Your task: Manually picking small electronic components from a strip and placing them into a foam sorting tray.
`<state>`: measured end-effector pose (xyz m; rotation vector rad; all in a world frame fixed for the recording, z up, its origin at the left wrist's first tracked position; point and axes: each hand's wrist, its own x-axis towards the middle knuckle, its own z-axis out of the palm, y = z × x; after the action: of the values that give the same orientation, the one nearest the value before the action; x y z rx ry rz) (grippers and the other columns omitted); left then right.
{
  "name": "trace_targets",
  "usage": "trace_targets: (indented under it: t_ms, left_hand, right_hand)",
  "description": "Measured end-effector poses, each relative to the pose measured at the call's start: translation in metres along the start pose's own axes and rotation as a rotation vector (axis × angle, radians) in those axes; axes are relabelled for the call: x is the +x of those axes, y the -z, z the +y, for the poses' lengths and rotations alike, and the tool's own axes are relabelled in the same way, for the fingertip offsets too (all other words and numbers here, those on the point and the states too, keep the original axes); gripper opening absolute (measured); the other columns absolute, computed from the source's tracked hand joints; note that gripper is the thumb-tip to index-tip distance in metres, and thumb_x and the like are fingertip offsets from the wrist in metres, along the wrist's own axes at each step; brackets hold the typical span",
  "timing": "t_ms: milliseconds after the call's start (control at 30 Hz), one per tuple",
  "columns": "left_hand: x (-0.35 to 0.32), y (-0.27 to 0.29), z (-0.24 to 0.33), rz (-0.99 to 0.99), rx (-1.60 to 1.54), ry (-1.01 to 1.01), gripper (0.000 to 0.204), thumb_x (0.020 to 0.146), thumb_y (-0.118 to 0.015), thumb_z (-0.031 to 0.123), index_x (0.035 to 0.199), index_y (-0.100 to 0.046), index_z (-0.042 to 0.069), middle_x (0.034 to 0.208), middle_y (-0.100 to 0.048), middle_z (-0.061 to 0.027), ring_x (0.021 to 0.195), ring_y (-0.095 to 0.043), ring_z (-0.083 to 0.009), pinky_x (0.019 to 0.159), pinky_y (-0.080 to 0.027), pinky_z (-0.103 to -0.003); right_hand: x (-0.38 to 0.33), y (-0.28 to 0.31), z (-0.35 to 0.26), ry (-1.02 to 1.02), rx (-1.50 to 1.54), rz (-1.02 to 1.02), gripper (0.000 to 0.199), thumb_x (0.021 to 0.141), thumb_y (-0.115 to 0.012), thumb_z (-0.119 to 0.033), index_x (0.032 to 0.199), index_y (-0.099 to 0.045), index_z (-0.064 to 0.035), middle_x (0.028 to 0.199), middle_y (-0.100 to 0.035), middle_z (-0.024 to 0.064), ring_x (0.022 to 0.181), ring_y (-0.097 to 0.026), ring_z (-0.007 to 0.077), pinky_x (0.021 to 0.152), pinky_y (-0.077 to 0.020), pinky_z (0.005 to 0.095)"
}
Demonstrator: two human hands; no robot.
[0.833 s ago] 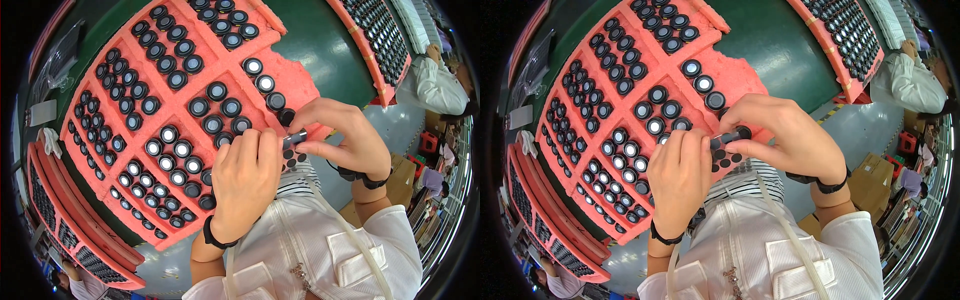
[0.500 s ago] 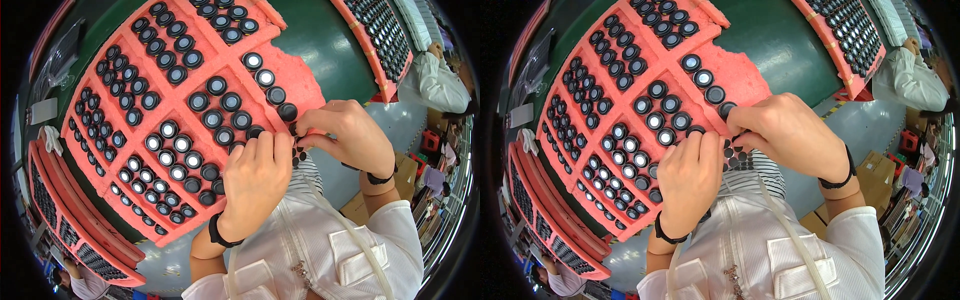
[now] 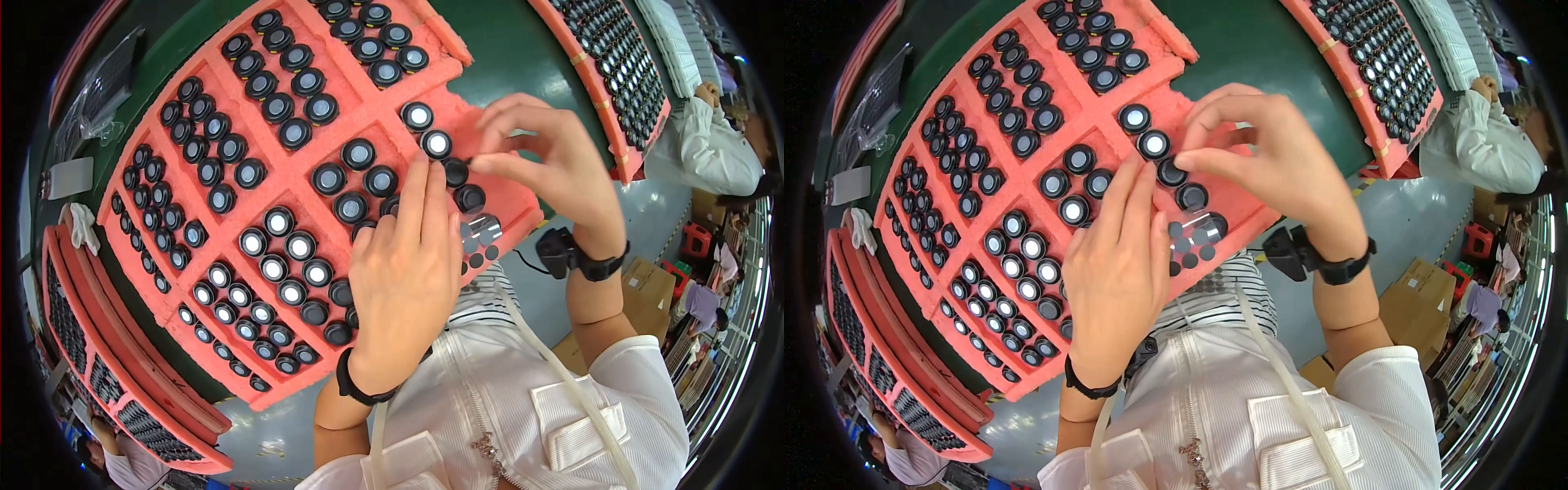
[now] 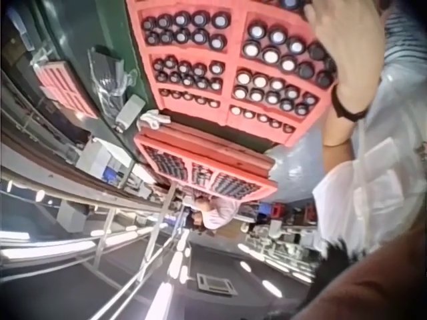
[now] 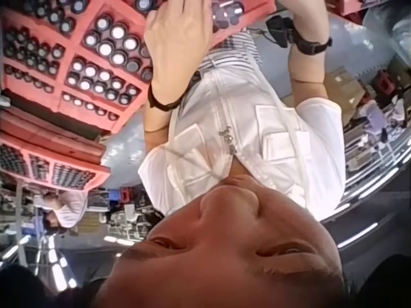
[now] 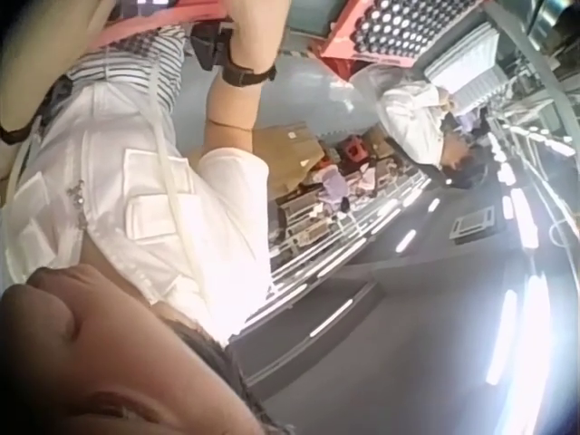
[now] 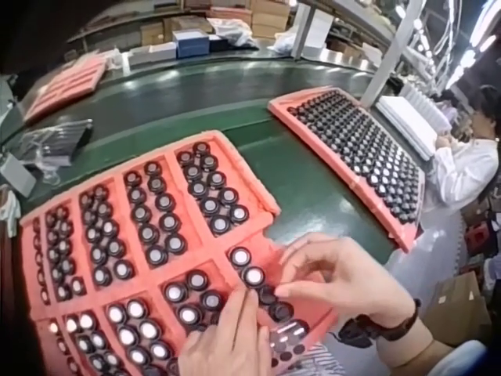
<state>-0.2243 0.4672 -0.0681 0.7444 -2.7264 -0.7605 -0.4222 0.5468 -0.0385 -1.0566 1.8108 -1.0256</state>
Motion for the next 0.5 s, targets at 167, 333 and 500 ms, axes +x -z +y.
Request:
trace_targets:
  t_ms: [167,333,500]
  left_hand:
    - [0.002,-0.004,-0.001,-0.041,0.045,-0.012,0.039,0.097,-0.062,0.015,0.133,-0.063,0.0,0.142,-0.061,-0.0105,0.081,-0.069,-0.0236,0.07,-0.052,-0.035]
    - [0.003,-0.005,-0.003,-0.067,0.024,-0.015,0.041,0.095,-0.063,0.014,0.134,-0.062,-0.001,0.14,-0.062,-0.0102,0.079,-0.068,-0.0221,0.072,-0.052,-0.036]
    - [0.003,-0.007,-0.003,-0.057,0.031,-0.025,0.041,0.094,-0.063,0.013,0.133,-0.062,-0.001,0.14,-0.062,-0.0103,0.079,-0.068,-0.0216,0.072,-0.052,-0.036]
  right_hand:
    - [0.019,-0.018,0.013,-0.094,-0.047,0.123,0.015,0.088,-0.079,-0.01,0.09,-0.072,0.0031,0.111,-0.067,0.0088,0.097,-0.066,0.0149,0.083,-0.0557,0.0285]
    - [0.023,-0.022,0.015,-0.112,-0.065,0.137,0.014,0.087,-0.077,-0.008,0.091,-0.072,0.0042,0.11,-0.067,0.0088,0.095,-0.066,0.0136,0.081,-0.0565,0.0269]
    - [0.023,-0.025,0.017,-0.091,-0.106,0.148,0.014,0.086,-0.077,-0.007,0.091,-0.072,0.0044,0.11,-0.068,0.009,0.093,-0.067,0.0141,0.08,-0.0568,0.0272]
